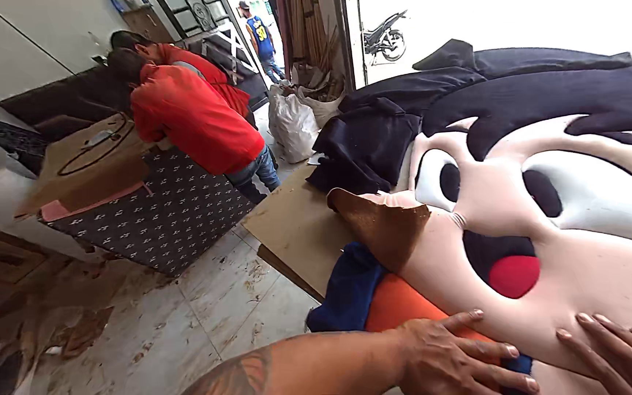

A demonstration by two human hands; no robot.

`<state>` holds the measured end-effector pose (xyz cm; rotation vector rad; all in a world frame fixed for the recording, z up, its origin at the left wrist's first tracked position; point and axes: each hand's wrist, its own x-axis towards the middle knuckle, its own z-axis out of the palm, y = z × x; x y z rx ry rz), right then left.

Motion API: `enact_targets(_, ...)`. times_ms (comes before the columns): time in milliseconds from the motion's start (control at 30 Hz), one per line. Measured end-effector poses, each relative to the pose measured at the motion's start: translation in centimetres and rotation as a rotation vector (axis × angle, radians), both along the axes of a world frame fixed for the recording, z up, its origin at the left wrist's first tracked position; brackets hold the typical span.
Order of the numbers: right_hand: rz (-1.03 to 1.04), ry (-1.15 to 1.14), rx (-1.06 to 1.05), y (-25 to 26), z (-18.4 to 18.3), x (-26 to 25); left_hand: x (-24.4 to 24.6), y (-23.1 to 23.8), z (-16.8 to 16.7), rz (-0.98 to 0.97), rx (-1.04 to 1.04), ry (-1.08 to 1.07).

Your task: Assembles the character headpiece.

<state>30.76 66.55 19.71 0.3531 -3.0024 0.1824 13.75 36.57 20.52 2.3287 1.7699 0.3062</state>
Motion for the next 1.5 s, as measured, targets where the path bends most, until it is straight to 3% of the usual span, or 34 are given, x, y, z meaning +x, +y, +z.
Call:
enact_targets(500,-0.017,0.116,0.045,-0.4,-0.2,0.1,-0.3,0.0,0.4,-0.043,-0.014,0.101)
enact_targets(767,-0.046,0.063,0.004,-0.8,0.3,0.5,0.1,-0.4,1.0,-0.022,-0.057,0.11)
enact_targets(867,-0.062,0.032,-0.019,-0.6,0.5,0.8,-0.9,-0.6,3.7,0.117,-0.002,0.152)
enact_targets(967,-0.117,0.001,-0.065,-1.3,1.2,0.9,-6.2,-0.7,8.2,0.309,-0.018,0.245)
enact_targets(1067,-0.138,-0.001,-0.157,-5.0,3.3,-0.2,-13.7,-0.8,10.6,0.318,-0.066,0.342)
enact_targets(1200,-0.199,0.082,-0.285,-14.8,4.0,-3.7,-20.0,-0.7,10.9,0.086,-0.216,0.451)
enact_targets(1333,-0.381,0.117,-0.378,-22.7,3.2,-7.6,-21.1,-3.0,10.9,-0.064,-0.244,0.355)
enact_targets(1500,-0.547,0.169,-0.373,-27.8,2.5,-9.4,-20.0,-9.2,8.8,0.027,-0.087,0.252)
